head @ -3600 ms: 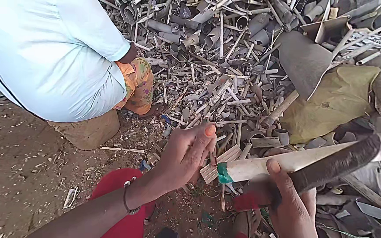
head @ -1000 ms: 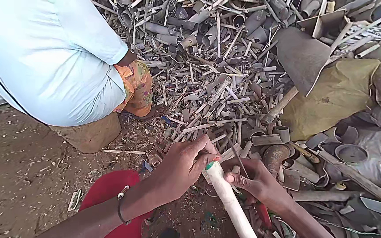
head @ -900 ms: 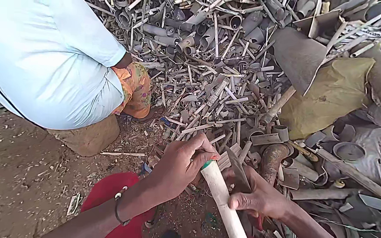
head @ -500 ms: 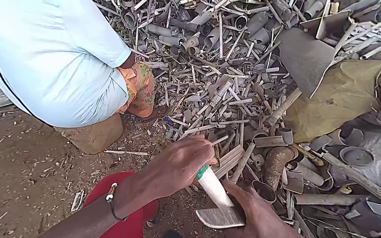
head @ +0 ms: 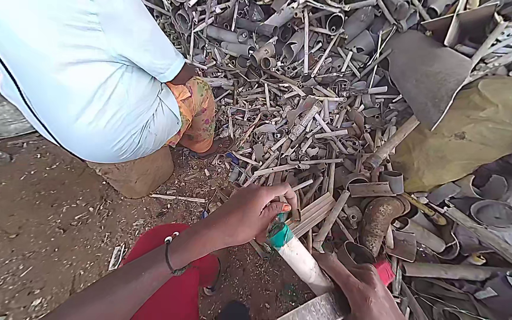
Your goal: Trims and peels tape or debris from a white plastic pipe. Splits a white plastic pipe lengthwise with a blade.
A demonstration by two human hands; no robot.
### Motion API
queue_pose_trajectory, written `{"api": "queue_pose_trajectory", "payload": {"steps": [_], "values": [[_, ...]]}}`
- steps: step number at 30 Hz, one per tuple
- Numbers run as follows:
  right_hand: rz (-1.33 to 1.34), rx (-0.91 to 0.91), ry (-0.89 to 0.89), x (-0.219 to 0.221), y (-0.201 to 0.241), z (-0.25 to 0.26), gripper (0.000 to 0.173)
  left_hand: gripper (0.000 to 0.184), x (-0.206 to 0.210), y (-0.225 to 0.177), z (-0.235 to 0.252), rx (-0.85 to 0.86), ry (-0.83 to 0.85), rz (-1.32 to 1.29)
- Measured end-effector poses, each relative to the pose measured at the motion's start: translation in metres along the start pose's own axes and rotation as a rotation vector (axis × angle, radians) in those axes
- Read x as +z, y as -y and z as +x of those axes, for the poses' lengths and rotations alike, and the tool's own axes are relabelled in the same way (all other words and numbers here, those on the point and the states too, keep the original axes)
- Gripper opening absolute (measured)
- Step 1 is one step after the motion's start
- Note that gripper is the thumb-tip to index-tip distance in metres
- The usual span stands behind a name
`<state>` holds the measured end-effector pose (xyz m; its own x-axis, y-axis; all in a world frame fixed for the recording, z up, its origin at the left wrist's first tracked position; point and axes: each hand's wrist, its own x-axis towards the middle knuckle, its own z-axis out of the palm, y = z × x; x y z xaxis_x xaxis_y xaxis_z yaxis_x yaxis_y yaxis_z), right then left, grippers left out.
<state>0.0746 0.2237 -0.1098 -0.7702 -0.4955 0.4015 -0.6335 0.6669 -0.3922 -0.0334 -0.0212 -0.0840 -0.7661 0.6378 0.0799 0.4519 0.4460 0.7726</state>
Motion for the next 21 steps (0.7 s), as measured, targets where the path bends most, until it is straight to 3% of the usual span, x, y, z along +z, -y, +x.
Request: {"api": "queue_pose_trajectory", "payload": {"steps": [3,8,13,15,19,21], "values": [[0.264,0.212,-0.067,-0.015,0.005,0.005,0.046,0.025,0.001,-0.007,0.001,0.085,-0.047,-0.049],[0.710,0.398,-0.157,-0.033,0.015,0.009,0.058,0.026,-0.005,-0.022,0.003,0.092,-0.039,-0.135],[0.881,0.468,-0.207,-0.047,0.013,0.008,0.082,0.027,-0.001,-0.018,0.001,0.294,-0.113,-0.123],[0.728,0.485,-0.225,-0.044,0.014,0.011,0.085,0.024,0.005,-0.015,-0.001,0.373,-0.113,-0.273],[-0.176,0.087,-0.335,-0.019,-0.012,0.013,0.055,0.022,0.008,-0.018,-0.010,0.401,0.017,-1.014],[-0.323,0.021,-0.352,-0.015,-0.014,0.021,0.052,0.027,0.006,-0.021,-0.012,0.316,-0.035,-1.181]]}}
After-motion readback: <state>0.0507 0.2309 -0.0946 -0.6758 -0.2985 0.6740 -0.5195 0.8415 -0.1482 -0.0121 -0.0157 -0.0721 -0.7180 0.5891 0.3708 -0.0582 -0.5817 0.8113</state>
